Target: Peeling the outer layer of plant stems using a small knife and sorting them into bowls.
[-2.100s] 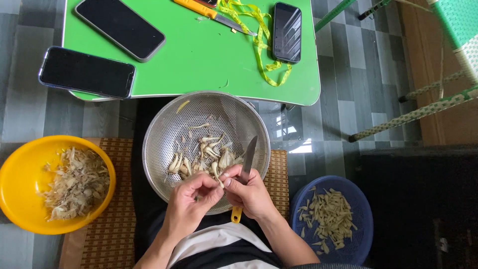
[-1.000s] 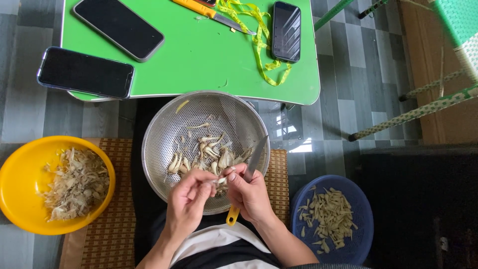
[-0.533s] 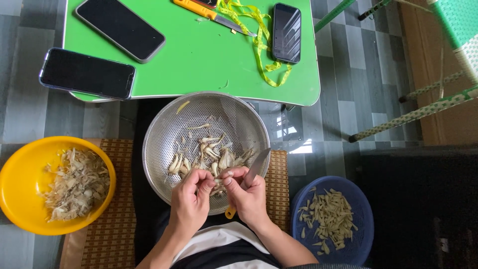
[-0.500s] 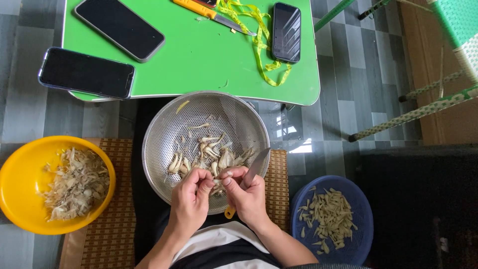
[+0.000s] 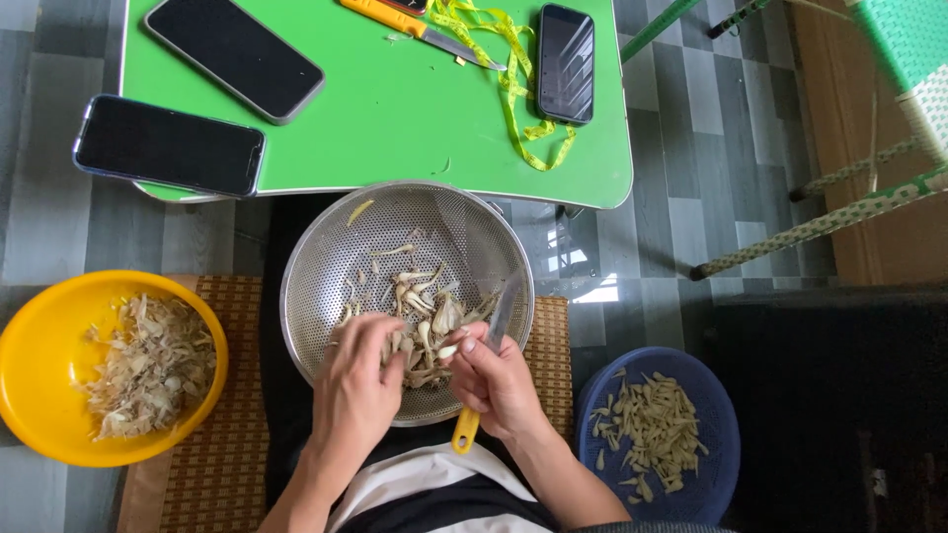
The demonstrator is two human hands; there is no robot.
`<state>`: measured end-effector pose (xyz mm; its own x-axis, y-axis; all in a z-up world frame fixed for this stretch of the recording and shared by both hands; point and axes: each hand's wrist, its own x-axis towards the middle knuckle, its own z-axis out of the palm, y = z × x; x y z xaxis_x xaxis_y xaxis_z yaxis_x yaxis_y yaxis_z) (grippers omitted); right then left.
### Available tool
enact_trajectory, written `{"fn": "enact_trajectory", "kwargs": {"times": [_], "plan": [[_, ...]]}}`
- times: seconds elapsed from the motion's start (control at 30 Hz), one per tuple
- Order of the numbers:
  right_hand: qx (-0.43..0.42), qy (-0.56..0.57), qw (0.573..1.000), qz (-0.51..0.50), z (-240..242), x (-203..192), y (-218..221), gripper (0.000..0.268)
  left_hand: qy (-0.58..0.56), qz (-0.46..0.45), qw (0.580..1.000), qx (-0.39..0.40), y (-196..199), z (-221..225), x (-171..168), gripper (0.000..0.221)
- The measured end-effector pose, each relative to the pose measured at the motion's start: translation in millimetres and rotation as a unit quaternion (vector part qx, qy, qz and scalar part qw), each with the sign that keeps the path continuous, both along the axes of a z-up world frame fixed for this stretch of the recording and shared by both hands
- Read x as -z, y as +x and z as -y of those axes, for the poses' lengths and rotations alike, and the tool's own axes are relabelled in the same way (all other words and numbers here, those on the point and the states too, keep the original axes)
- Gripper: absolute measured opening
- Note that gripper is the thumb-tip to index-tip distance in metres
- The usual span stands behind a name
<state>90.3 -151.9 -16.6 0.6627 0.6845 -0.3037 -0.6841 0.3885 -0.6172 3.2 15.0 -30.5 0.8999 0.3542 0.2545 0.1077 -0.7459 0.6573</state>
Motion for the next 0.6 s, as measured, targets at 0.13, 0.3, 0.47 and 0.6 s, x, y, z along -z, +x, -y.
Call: {"fn": "enact_trajectory", "kwargs": {"times": [0.13, 0.3, 0.47, 0.6], "plan": [[-0.044, 0.066, 0.995, -0.056, 39.1, -7.7, 20.6, 0.005, -0.008, -0.022, 0.999, -0.047, -1.7, -12.5, 13.1, 0.019], [-0.026, 0.571, 0.821, 0.003, 63.3, -15.4, 16.3, 0.011, 0.049, -0.034, 0.998, -0.027, 10.2, -22.4, 15.4, 0.029], [-0.126, 0.602, 0.788, 0.021, 43.3, -6.5, 13.4, 0.031, 0.124, -0.133, 0.981, 0.073, 48.0, -20.9, 28.5, 0.042], [-0.184, 0.566, 0.794, 0.125, 51.5, -13.0, 23.4, 0.033, 0.148, -0.17, 0.967, 0.119, 68.8, -19.7, 39.8, 0.05]]}}
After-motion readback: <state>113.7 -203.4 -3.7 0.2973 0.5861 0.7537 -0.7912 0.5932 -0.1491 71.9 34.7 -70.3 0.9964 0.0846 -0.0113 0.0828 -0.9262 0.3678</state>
